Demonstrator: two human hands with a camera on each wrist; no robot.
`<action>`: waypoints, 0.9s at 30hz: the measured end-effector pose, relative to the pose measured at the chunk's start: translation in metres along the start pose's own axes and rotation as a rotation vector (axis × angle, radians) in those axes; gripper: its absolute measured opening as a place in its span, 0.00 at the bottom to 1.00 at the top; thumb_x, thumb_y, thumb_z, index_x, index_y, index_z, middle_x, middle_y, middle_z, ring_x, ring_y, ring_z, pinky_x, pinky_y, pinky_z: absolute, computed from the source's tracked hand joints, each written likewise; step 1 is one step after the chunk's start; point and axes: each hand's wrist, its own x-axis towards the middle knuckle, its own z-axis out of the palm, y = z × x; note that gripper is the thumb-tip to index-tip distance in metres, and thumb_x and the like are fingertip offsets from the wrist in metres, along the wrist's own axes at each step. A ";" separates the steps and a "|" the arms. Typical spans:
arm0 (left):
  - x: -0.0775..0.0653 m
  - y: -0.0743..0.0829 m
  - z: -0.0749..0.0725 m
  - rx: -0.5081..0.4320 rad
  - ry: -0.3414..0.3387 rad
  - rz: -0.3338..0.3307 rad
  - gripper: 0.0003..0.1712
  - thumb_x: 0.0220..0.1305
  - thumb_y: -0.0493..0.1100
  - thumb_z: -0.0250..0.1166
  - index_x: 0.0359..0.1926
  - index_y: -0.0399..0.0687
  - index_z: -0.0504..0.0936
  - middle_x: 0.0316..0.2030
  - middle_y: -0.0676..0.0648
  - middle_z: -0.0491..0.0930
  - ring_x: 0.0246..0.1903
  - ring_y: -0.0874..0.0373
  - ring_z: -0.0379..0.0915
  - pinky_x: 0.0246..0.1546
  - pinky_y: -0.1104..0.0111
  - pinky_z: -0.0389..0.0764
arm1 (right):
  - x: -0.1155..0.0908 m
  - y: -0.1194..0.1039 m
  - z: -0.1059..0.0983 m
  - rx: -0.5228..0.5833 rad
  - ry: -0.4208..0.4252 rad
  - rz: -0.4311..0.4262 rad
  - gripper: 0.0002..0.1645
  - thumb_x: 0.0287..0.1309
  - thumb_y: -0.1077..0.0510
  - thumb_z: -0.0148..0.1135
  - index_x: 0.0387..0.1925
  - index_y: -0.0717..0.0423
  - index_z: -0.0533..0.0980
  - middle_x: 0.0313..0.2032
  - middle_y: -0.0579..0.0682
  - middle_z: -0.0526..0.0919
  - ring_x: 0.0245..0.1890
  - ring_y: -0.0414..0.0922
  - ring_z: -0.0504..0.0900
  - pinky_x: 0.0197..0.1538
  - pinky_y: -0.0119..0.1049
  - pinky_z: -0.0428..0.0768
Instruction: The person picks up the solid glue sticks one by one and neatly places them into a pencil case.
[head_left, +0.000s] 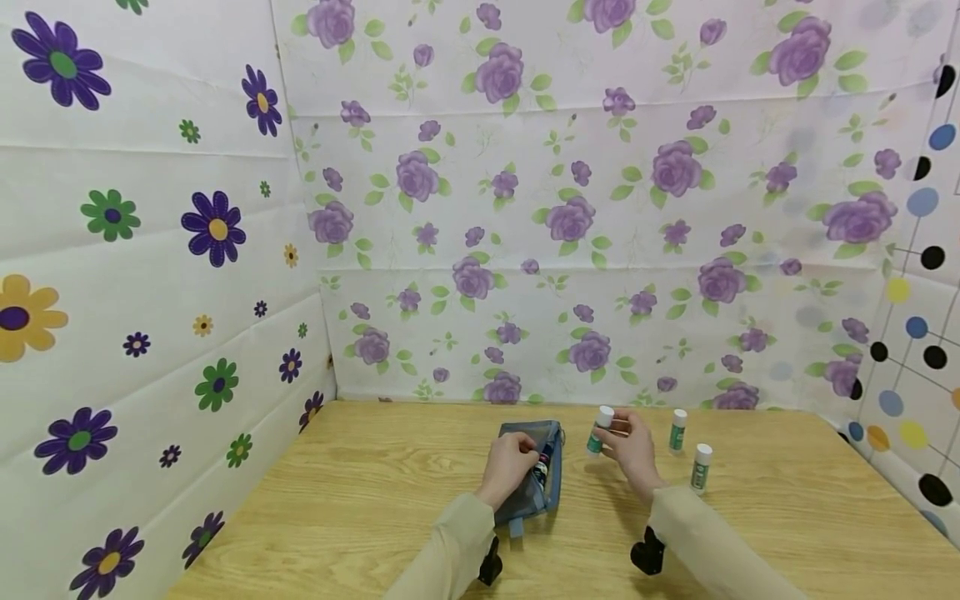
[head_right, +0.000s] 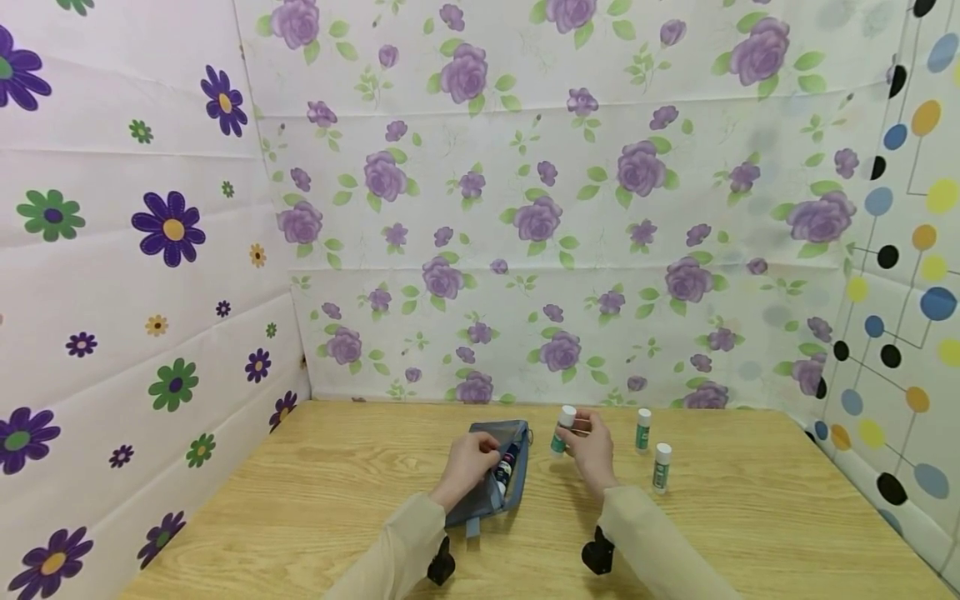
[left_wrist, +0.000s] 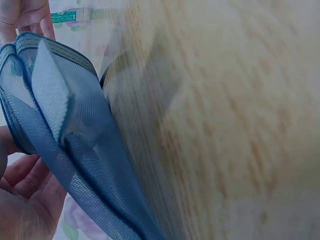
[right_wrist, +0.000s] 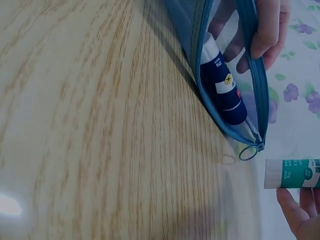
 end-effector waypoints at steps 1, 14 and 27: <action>0.000 0.000 0.000 -0.002 0.001 0.003 0.07 0.55 0.31 0.60 0.35 0.33 0.80 0.24 0.52 0.74 0.22 0.62 0.69 0.21 0.69 0.71 | 0.000 0.000 0.000 0.000 -0.001 0.002 0.23 0.54 0.71 0.57 0.51 0.68 0.63 0.46 0.65 0.67 0.45 0.58 0.70 0.44 0.51 0.72; 0.000 0.000 -0.001 -0.023 0.001 0.011 0.07 0.55 0.31 0.59 0.36 0.33 0.80 0.24 0.52 0.74 0.23 0.62 0.70 0.22 0.68 0.71 | 0.000 -0.001 0.004 0.026 -0.014 0.034 0.23 0.54 0.69 0.59 0.51 0.69 0.63 0.45 0.65 0.67 0.44 0.59 0.71 0.43 0.52 0.72; 0.001 0.000 -0.003 -0.026 0.014 0.018 0.07 0.55 0.31 0.59 0.35 0.33 0.80 0.24 0.53 0.74 0.22 0.63 0.69 0.22 0.69 0.71 | 0.000 0.003 0.010 0.062 -0.036 0.085 0.23 0.55 0.68 0.59 0.51 0.68 0.63 0.43 0.62 0.67 0.41 0.54 0.73 0.42 0.51 0.74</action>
